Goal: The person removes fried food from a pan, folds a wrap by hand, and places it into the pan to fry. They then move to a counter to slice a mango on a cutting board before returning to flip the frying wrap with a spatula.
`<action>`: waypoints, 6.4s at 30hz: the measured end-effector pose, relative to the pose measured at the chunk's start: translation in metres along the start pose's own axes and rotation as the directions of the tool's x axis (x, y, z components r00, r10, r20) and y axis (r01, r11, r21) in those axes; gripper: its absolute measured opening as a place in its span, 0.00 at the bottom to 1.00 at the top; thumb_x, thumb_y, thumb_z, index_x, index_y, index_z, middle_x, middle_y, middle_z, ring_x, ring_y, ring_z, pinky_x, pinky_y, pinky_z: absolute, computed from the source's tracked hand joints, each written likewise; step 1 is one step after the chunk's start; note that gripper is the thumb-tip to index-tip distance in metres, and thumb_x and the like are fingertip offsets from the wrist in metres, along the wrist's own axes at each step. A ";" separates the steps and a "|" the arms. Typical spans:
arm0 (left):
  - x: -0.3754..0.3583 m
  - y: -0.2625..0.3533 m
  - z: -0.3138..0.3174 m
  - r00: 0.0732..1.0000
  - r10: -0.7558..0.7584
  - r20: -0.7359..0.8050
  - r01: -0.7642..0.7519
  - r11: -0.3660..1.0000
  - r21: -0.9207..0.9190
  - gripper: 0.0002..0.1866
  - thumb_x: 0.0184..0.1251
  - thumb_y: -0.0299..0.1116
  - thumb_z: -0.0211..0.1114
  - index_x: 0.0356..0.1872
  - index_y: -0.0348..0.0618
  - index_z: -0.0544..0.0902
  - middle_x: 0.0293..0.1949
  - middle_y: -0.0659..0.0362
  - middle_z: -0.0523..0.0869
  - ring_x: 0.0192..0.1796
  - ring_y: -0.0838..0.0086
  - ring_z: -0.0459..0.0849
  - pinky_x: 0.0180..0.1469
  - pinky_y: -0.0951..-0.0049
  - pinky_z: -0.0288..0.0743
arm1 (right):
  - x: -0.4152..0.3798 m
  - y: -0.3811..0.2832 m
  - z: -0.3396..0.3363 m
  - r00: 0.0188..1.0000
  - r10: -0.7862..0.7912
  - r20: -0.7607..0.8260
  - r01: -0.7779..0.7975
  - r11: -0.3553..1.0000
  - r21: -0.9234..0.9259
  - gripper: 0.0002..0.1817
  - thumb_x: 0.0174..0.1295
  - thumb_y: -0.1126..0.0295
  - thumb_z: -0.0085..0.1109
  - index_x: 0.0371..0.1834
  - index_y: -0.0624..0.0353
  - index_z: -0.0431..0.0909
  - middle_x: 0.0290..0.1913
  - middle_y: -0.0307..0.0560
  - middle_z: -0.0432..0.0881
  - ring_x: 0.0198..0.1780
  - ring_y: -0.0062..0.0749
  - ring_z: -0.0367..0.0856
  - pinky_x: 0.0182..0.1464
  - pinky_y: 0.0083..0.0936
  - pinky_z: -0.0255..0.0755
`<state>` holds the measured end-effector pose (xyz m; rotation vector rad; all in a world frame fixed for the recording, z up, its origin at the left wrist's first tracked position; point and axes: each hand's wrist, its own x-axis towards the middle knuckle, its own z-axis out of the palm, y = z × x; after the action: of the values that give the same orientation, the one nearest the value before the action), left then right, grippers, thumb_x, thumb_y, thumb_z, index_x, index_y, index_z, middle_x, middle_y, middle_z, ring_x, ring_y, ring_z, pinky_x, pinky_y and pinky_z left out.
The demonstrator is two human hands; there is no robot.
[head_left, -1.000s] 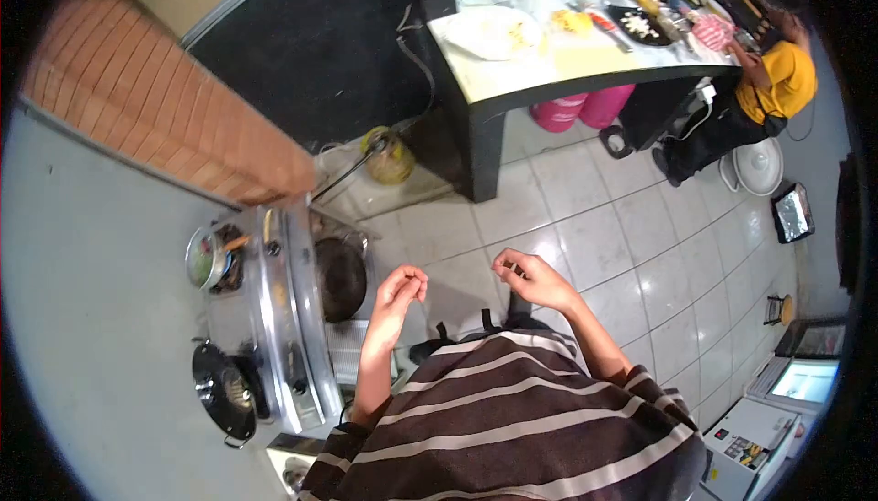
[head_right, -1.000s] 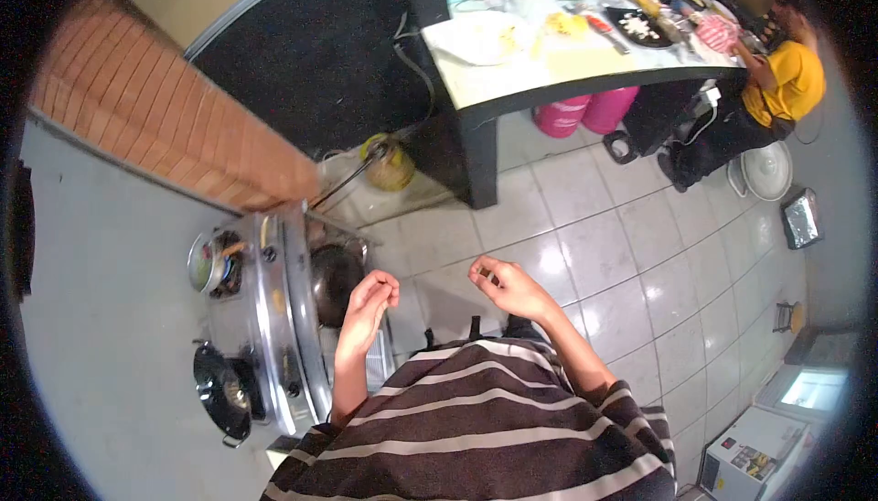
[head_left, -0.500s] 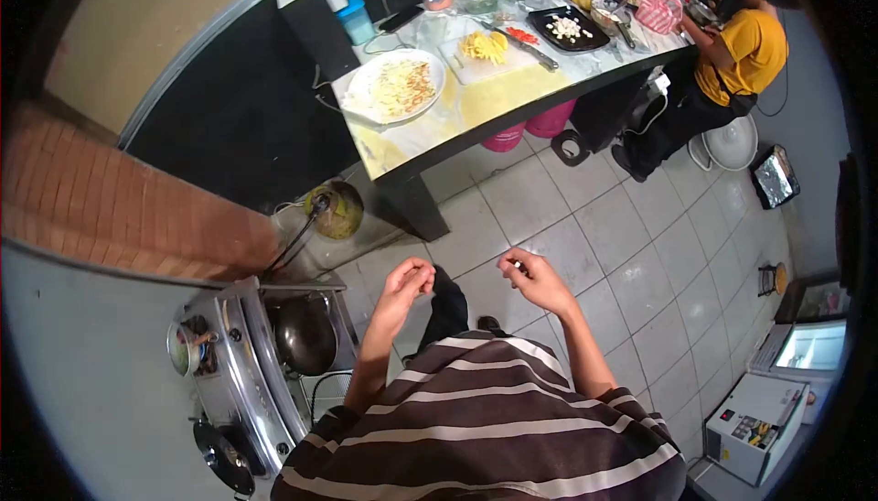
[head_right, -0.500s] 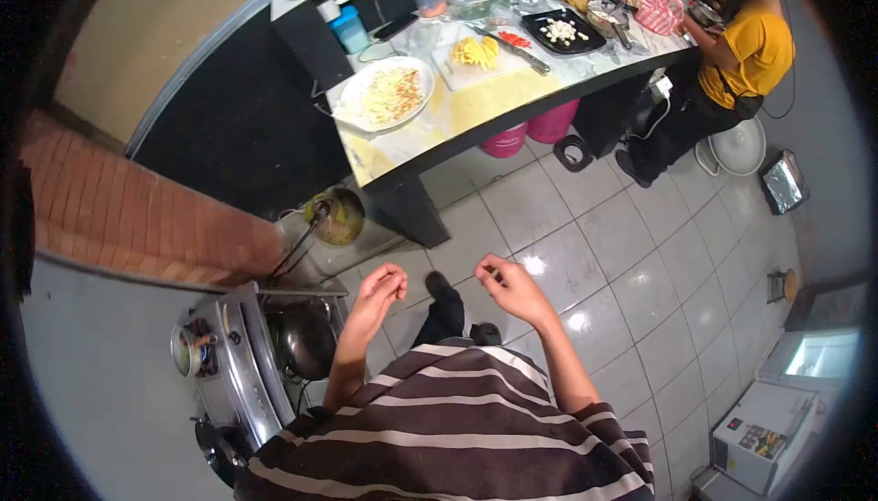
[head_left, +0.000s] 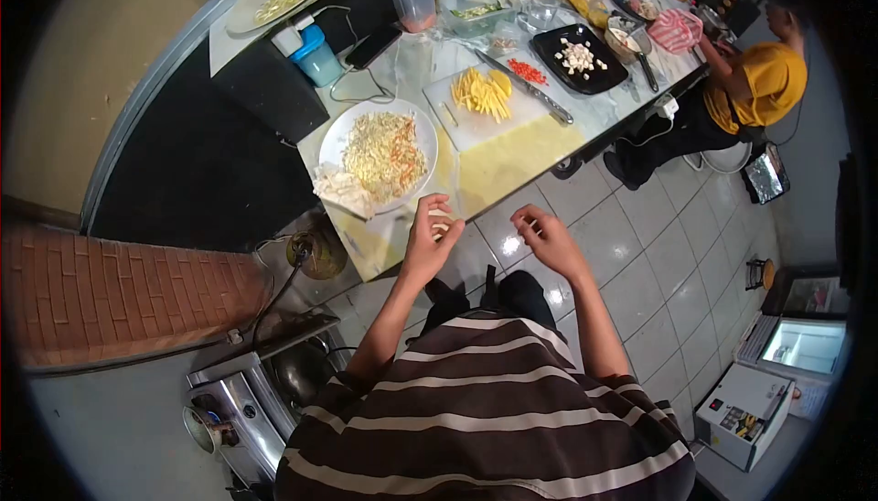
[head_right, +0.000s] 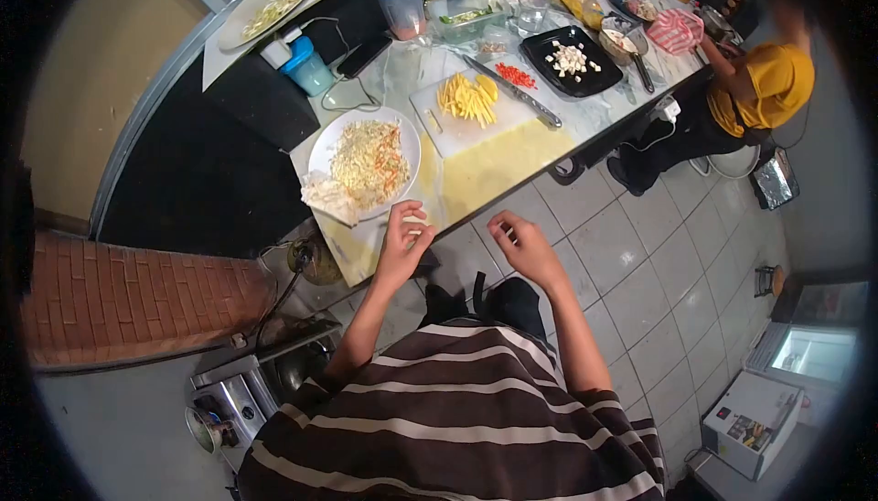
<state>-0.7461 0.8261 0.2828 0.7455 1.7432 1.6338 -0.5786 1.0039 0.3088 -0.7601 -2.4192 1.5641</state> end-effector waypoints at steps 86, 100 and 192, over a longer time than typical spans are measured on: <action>0.321 -0.018 0.164 0.900 0.371 -0.229 -0.020 0.559 0.829 0.26 0.56 0.34 0.69 0.58 0.43 0.74 0.56 0.52 0.74 0.61 0.55 0.69 0.64 0.55 0.61 | 0.391 0.124 -0.177 0.893 -0.414 0.179 0.295 0.236 -0.926 0.10 0.55 0.69 0.58 0.39 0.56 0.84 0.53 0.44 0.72 0.55 0.39 0.70 0.52 0.36 0.67; 0.360 -0.032 0.149 0.893 0.443 -0.071 -0.128 0.404 0.906 0.24 0.46 0.40 0.75 0.46 0.46 0.80 0.48 0.59 0.77 0.58 0.60 0.72 0.60 0.56 0.63 | 0.371 0.097 -0.193 0.893 -0.447 0.047 0.417 0.787 -0.454 0.07 0.60 0.71 0.60 0.37 0.63 0.82 0.42 0.54 0.76 0.46 0.51 0.76 0.51 0.39 0.73; 0.300 -0.054 0.107 0.788 0.245 -0.565 -0.081 0.950 0.300 0.30 0.76 0.40 0.49 0.70 0.31 0.56 0.70 0.40 0.59 0.70 0.47 0.62 0.72 0.56 0.54 | 0.297 0.079 -0.040 0.948 -0.305 0.087 0.305 0.952 0.019 0.36 0.72 0.61 0.44 0.73 0.78 0.46 0.74 0.75 0.50 0.77 0.63 0.47 0.77 0.42 0.42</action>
<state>-0.8557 1.1201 0.2055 0.5327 2.4400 1.9211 -0.7917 1.2091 0.2163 -0.2981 -2.4476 1.5075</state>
